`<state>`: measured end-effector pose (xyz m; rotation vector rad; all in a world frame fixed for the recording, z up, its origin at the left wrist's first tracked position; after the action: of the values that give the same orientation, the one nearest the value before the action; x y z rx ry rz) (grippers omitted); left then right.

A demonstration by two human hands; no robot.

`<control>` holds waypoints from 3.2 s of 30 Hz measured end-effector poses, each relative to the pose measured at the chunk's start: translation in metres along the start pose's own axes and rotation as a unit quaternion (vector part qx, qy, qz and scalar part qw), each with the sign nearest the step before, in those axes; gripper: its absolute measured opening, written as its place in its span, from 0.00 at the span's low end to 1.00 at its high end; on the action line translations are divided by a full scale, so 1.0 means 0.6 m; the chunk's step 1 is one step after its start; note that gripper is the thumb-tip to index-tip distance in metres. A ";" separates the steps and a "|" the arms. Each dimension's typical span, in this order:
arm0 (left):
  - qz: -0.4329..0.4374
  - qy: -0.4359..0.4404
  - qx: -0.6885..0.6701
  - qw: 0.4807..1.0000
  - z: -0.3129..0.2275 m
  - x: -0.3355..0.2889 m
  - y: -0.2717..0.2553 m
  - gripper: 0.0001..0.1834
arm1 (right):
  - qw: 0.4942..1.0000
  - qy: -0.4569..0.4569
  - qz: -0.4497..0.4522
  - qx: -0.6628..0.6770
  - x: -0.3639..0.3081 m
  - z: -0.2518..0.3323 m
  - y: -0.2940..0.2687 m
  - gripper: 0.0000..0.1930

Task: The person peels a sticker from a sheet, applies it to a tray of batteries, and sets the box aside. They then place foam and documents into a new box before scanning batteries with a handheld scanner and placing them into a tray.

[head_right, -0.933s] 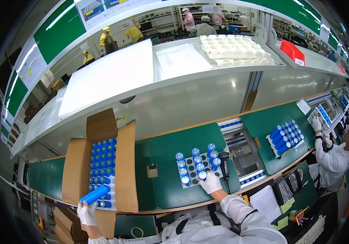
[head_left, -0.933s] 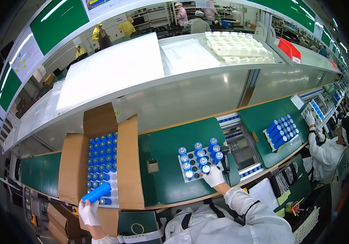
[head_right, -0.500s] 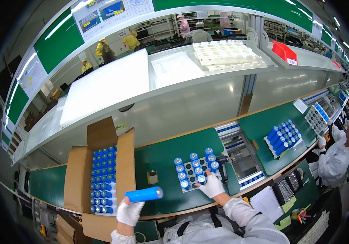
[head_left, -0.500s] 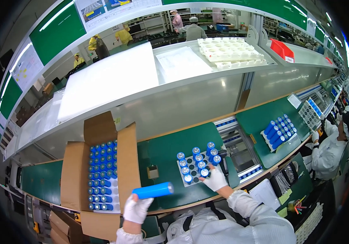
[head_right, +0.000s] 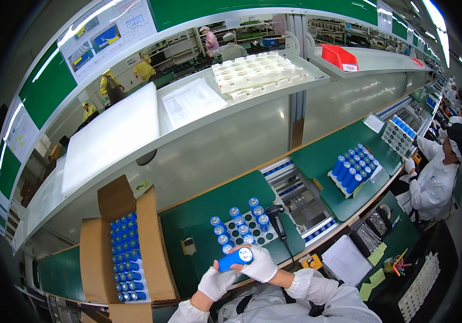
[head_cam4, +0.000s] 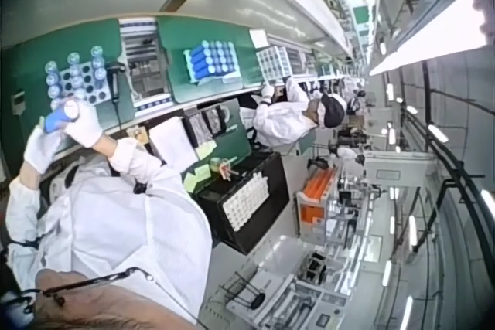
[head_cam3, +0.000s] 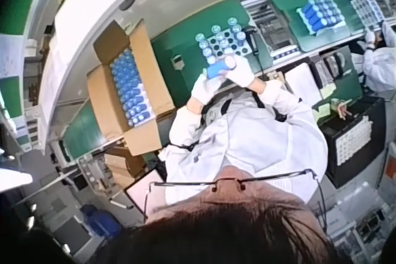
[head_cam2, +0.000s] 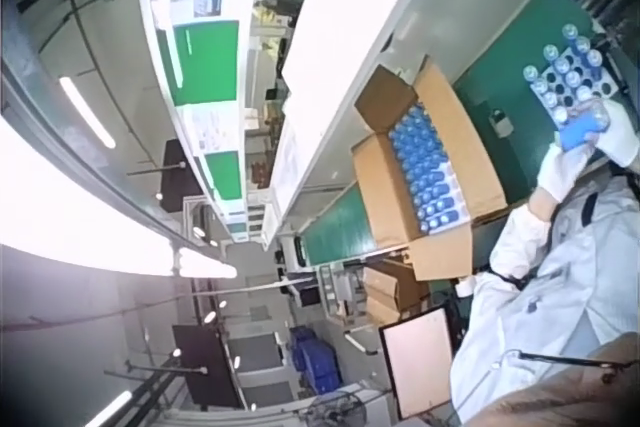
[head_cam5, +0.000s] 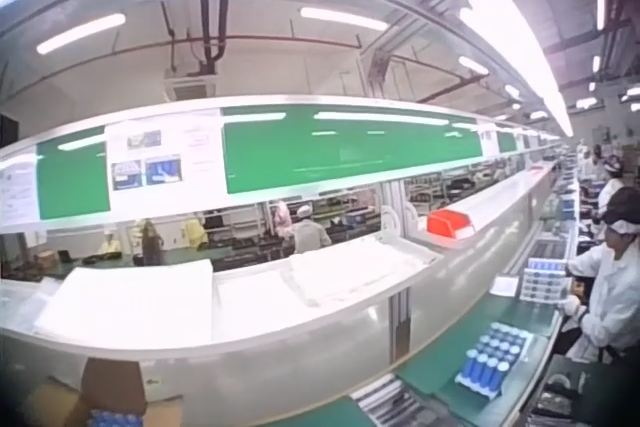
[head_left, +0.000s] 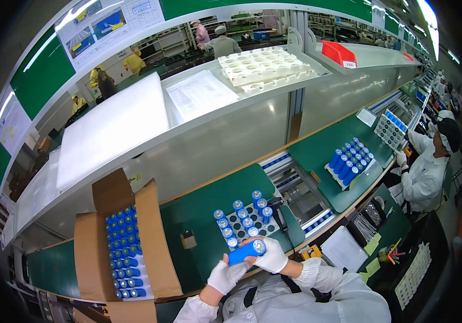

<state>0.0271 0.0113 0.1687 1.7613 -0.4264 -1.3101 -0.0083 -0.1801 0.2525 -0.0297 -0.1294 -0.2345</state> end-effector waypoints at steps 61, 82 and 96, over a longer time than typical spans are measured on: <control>-0.087 0.610 -0.003 0.788 -0.447 -0.315 -0.224 0.28 | 0.877 -0.021 -0.311 -0.366 0.089 -0.325 -0.180 0.22; -0.209 0.203 0.179 0.940 -0.226 0.193 0.118 0.12 | 0.952 -0.112 0.066 -0.279 0.039 -0.108 -0.135 0.17; -0.182 0.407 0.321 0.836 -0.202 0.200 0.173 0.21 | 0.958 -0.104 0.060 -0.260 0.028 -0.135 -0.128 0.19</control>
<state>0.2046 -0.0778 0.1880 2.8700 -0.0160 -0.5194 -0.0001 -0.2623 0.1756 -0.5872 -0.2730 -0.1372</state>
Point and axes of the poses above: each hand's wrist, its own x-axis towards the middle knuckle, its own y-axis out of the palm, z = x × y, the point moved 2 cm from there along x, towards the middle knuckle, and after that the axes turned 7 degrees about -z, right-handed, at the moved point
